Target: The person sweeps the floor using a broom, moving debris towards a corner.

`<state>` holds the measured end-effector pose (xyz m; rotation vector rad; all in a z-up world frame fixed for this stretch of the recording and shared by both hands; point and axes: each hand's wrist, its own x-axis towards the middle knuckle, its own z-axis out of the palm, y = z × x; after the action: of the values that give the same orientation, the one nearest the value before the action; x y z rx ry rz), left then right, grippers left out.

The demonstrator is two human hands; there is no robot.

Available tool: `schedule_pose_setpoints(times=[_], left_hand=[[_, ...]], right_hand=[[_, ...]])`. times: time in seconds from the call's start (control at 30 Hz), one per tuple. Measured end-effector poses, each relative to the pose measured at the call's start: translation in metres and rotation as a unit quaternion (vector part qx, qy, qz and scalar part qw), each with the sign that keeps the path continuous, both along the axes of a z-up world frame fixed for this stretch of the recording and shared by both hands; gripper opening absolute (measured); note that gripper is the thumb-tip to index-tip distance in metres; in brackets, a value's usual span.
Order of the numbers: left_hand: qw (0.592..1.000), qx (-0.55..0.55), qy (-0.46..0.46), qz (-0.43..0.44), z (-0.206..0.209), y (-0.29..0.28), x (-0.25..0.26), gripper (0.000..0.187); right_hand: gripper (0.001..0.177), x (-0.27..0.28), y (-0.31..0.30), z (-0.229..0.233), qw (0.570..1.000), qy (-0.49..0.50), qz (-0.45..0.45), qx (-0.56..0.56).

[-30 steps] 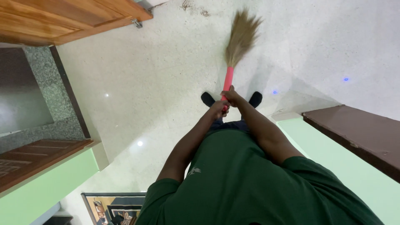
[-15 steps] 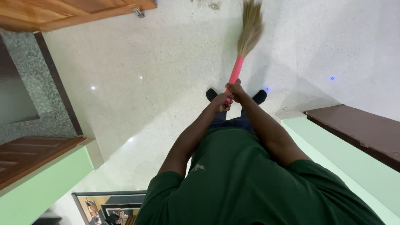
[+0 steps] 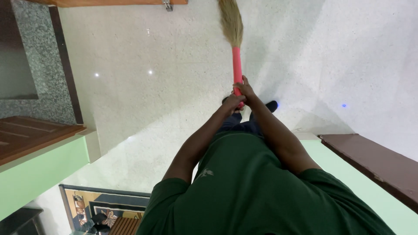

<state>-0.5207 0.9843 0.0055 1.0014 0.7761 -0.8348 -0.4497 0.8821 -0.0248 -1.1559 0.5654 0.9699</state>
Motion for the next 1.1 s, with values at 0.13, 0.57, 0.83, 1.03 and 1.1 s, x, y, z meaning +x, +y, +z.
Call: schedule_pose_setpoints(times=[0.13,0.57,0.83,1.03,1.1], left_hand=[[0.999,-0.004,-0.039,-0.021,0.001,-0.012,0.001,0.029],[0.997,-0.015,0.066,0.039,-0.022,0.029,0.016,0.026],[0.996,-0.005,0.015,0.083,0.000,0.023,0.045,0.031],[1.000,0.003,-0.009,0.008,0.018,-0.018,0.080,0.038],[1.000,-0.002,-0.019,-0.012,0.016,-0.028,0.087,0.035]], right_hand=[[0.094,0.003,-0.016,0.006,0.998,-0.042,0.004,-0.041],[0.074,0.031,0.033,0.001,0.982,-0.009,0.115,-0.152],[0.095,0.073,0.038,0.002,0.989,0.008,0.135,-0.056],[0.096,0.090,-0.015,0.011,0.993,-0.084,0.085,-0.025],[0.095,0.095,-0.030,0.014,0.993,-0.086,0.069,-0.050]])
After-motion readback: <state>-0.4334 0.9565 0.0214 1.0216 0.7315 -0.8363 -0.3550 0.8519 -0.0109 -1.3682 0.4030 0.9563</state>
